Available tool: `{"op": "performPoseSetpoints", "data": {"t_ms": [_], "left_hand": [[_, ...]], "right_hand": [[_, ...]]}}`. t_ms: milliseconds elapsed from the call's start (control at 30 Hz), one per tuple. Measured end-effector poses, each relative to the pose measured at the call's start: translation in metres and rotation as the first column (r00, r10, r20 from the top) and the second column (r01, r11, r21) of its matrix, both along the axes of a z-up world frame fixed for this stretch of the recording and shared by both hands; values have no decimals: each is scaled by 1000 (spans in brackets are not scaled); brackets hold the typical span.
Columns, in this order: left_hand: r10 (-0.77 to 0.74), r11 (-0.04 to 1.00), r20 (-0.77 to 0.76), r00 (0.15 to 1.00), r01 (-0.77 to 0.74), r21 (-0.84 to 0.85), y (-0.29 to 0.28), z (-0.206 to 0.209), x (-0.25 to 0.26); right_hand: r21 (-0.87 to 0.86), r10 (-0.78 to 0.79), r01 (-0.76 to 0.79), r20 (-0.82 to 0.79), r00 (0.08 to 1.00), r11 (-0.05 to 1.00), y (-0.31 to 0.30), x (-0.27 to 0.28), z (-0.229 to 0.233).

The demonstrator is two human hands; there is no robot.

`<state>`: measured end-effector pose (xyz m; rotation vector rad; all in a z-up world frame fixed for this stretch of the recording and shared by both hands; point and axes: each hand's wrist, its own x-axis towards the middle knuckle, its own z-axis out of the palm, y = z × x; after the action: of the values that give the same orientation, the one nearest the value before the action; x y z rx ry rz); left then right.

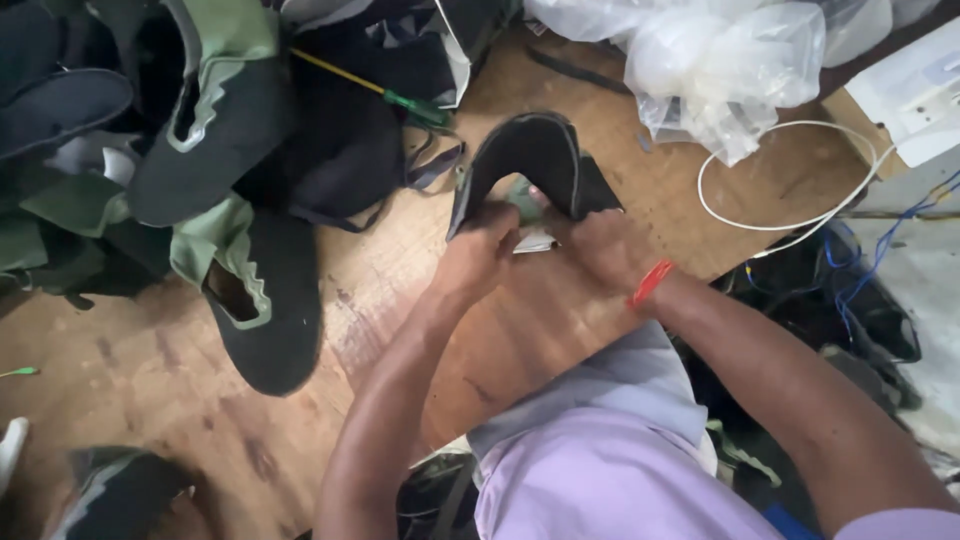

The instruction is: The person picks up foam shoe uppers from a pile on the work table and turns each one inside out by hand, working the fabric through with both fingers, then sets the turned upper back on the table and reaches for the next one.

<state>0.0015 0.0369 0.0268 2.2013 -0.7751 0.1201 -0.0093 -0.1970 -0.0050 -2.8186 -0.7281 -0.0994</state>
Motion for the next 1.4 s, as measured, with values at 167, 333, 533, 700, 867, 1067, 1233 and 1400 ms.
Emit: {"op": "performPoseSetpoints", "data": {"t_ms": [167,333,533,700,867,1067,1233,1400], "left_hand": [[31,999,126,992,-27,-31,-15,11,5],[56,990,274,960,-88,109,-22,5,10],[-34,961,313,949,-55,271,-14,-41,4],[174,974,137,975,-191,125,-20,1,0],[205,863,226,952,-285,418,-25,-22,0],[55,978,168,984,-87,189,-10,-27,-25],[407,848,-521,750,-99,520,-36,77,-31],[392,911,-302,869,-413,-4,-32,46,-45]], "right_hand": [[-81,53,-53,-11,999,995,-7,13,-11],[-186,71,-67,14,997,980,-11,24,-14],[24,-24,23,14,1000,999,-1,11,-12],[145,-129,131,-20,991,981,2,9,-12],[50,-121,122,-29,992,991,7,3,14],[189,-62,56,28,998,980,15,-9,-33],[286,-106,88,49,993,954,22,-12,-21],[331,-198,226,-117,973,916,17,-14,-20]]}}
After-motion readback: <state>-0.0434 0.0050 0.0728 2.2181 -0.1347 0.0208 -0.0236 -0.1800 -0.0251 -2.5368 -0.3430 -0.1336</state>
